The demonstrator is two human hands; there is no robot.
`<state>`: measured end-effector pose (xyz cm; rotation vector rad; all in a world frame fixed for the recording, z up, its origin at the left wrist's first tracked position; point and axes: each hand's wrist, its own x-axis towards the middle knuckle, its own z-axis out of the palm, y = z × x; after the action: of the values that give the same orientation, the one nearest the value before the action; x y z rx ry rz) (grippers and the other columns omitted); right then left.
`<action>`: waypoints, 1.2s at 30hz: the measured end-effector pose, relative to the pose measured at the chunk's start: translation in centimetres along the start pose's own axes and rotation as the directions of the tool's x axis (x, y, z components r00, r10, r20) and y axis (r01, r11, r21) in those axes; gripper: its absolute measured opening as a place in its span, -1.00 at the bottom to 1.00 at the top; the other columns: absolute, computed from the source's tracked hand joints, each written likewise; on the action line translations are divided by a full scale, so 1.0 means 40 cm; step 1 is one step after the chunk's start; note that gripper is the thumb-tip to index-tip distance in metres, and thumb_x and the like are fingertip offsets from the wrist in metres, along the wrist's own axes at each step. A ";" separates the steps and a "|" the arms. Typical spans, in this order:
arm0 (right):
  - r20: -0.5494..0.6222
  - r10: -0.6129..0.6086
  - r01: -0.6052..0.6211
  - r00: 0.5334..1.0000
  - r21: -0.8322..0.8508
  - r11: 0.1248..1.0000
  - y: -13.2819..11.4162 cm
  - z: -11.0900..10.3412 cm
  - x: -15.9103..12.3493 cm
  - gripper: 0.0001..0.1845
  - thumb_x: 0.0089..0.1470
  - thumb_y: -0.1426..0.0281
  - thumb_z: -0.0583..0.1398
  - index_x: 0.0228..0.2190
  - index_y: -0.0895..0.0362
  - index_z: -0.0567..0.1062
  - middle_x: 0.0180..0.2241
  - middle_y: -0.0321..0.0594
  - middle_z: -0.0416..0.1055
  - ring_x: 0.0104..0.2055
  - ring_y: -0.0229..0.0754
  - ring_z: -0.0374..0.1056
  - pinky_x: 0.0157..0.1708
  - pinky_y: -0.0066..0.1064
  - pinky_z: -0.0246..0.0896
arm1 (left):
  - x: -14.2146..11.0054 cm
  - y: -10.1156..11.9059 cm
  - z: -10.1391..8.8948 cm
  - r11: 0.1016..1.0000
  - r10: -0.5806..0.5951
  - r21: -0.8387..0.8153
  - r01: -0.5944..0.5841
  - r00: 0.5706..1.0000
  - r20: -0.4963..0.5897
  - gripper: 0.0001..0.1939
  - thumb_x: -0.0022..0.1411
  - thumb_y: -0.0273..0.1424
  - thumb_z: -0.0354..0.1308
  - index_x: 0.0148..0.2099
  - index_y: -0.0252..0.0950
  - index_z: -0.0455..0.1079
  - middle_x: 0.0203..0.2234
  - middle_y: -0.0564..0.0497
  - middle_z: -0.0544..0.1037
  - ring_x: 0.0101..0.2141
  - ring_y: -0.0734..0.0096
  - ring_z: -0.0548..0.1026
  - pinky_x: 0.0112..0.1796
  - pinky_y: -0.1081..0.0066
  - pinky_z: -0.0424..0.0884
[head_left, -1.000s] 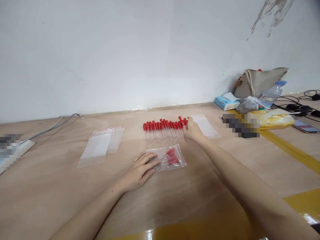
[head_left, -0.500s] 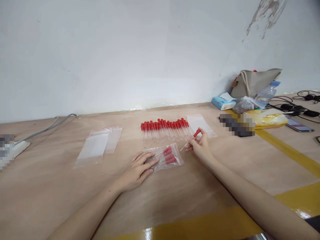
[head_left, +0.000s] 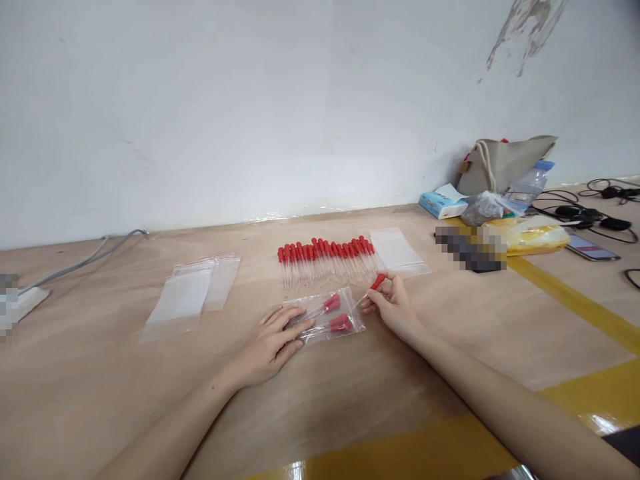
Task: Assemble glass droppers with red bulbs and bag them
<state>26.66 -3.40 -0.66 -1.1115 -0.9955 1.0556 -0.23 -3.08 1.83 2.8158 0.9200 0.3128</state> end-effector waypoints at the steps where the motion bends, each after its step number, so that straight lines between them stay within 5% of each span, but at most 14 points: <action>1: -0.015 0.014 -0.014 1.000 0.009 1.000 0.000 -0.003 0.000 -0.47 -0.19 0.28 0.23 -0.22 0.06 0.06 -0.57 -0.47 0.29 -0.59 -0.30 0.34 -0.57 -0.43 0.33 | 0.000 -0.001 0.000 1.000 0.004 0.004 -0.004 1.000 0.001 -0.60 0.29 -0.35 -0.15 0.17 -0.06 0.07 0.09 0.00 0.18 0.09 0.25 0.12 0.07 0.11 0.06; 9: -0.108 0.060 -0.051 0.992 0.077 0.996 -0.003 -0.013 0.008 -0.50 -0.23 0.22 0.25 -0.30 0.05 0.10 -0.58 -0.47 0.32 -0.56 -0.29 0.36 -0.51 -0.39 0.35 | -0.002 -0.006 0.005 1.000 0.014 0.007 -0.014 1.000 -0.003 -0.61 0.29 -0.35 -0.15 0.15 -0.06 0.11 0.11 0.00 0.18 0.10 0.27 0.12 0.07 0.11 0.05; 17: -0.005 0.140 -0.139 0.990 -0.089 0.986 -0.009 -0.006 -0.004 -0.67 -0.22 0.23 0.23 -0.41 0.12 0.27 -0.52 -0.33 0.37 -0.57 -0.32 0.31 -0.52 -0.41 0.30 | 0.001 -0.003 0.000 1.000 0.005 -0.004 -0.005 1.000 -0.005 -0.62 0.27 -0.37 -0.12 0.12 -0.02 0.15 0.10 0.02 0.19 0.09 0.25 0.13 0.06 0.11 0.07; 22: 0.167 -0.015 0.094 0.986 -0.480 0.872 0.006 -0.013 0.005 -0.77 -0.17 0.31 0.19 -0.41 0.18 0.46 -0.51 -0.25 0.40 -0.53 -0.30 0.26 -0.52 -0.44 0.20 | 0.000 -0.003 0.003 1.000 -0.002 -0.005 0.002 1.000 -0.007 -0.63 0.27 -0.37 -0.12 0.12 -0.02 0.16 0.09 0.02 0.19 0.09 0.25 0.13 0.07 0.09 0.07; 28: 0.305 -0.114 0.291 0.945 -0.633 0.718 0.009 -0.002 0.010 -0.77 -0.10 0.39 0.14 -0.35 0.12 0.52 -0.45 -0.25 0.42 -0.48 -0.28 0.25 -0.48 -0.45 0.15 | 0.001 0.000 0.000 1.000 0.009 -0.003 -0.009 1.000 -0.008 -0.62 0.27 -0.39 -0.11 0.11 -0.01 0.17 0.10 0.02 0.19 0.09 0.24 0.13 0.06 0.09 0.09; 32: 0.403 -0.087 0.328 0.911 -0.581 0.745 0.007 -0.006 0.004 -0.76 -0.03 0.35 0.09 -0.33 0.09 0.51 -0.48 -0.29 0.41 -0.54 -0.30 0.21 -0.54 -0.47 0.10 | 0.002 0.001 -0.001 1.000 0.002 -0.003 -0.002 1.000 0.001 -0.63 0.27 -0.38 -0.12 0.11 -0.01 0.17 0.10 0.02 0.18 0.09 0.25 0.13 0.07 0.08 0.05; 36: 0.361 -0.050 0.255 0.931 -0.548 0.797 0.004 -0.012 -0.002 -0.76 -0.03 0.27 0.11 -0.33 0.12 0.46 -0.56 -0.32 0.37 -0.60 -0.34 0.15 -0.60 -0.51 0.04 | 0.000 0.000 0.001 1.000 0.007 -0.020 -0.007 1.000 -0.002 -0.63 0.28 -0.38 -0.13 0.11 -0.01 0.16 0.10 0.03 0.19 0.09 0.28 0.14 0.08 0.09 0.03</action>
<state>27.11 -3.54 -0.88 -1.3391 -1.7412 0.8246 -0.22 -3.08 1.81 2.8013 0.9032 0.3243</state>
